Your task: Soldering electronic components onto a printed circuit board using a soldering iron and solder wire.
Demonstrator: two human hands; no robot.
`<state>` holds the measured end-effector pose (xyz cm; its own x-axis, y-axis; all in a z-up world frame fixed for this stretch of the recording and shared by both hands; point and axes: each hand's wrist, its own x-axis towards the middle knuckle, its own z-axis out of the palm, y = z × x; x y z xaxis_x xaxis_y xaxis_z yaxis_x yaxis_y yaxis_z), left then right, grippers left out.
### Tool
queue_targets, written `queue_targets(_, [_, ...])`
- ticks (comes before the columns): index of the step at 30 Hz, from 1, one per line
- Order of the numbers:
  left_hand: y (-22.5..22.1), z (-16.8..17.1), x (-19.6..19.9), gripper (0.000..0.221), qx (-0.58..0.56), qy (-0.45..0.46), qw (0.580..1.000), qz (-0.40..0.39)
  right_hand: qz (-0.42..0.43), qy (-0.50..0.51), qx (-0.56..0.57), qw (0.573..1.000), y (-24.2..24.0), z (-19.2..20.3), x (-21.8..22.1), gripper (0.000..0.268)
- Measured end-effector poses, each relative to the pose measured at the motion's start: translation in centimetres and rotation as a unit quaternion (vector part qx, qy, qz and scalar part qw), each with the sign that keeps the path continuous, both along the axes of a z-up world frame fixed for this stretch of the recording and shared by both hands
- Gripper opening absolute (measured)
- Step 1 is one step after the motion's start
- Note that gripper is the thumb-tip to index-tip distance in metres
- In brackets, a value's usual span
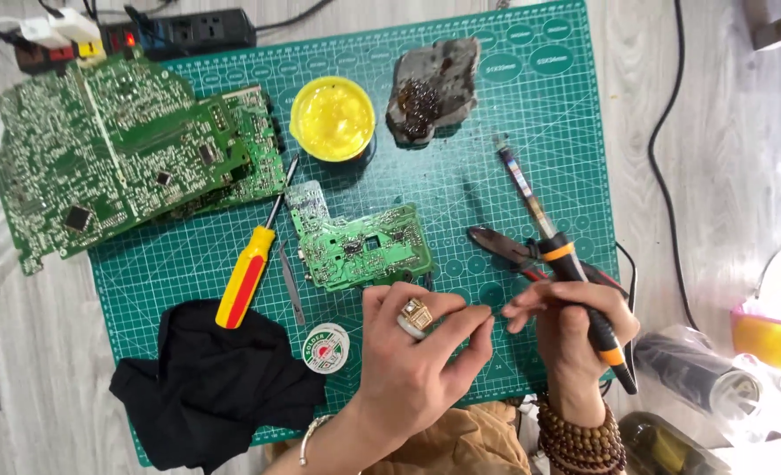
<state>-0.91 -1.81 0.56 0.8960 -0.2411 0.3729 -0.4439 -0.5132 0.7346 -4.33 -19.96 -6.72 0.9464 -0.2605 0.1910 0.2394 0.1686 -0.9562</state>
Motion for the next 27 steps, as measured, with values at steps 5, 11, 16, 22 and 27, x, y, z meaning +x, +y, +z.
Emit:
queue_targets(5, [-0.1,0.5,0.0,0.022,0.006,0.000,1.000,0.000,0.020,0.043,-0.019,0.999,0.2,1.3,-0.3,0.014])
queue_targets(11, [0.0,0.5,-0.3,0.024,0.016,-0.006,1.000,0.005,0.028,0.058,-0.068,0.996,0.7,2.1,0.1,0.008])
queue_targets(16, [0.0,0.5,-0.2,0.021,-0.007,0.007,1.000,0.005,0.029,0.051,-0.075,0.996,0.5,1.4,0.1,0.007])
queue_targets(22, [0.2,0.3,-0.1,0.019,-0.029,0.031,0.999,-0.003,0.044,0.035,-0.072,0.996,0.7,1.4,0.3,0.006])
queue_targets(27, [0.4,-0.2,-0.2,0.014,-0.087,0.107,0.990,-0.023,0.045,0.033,-0.074,0.996,0.8,1.4,0.4,0.008])
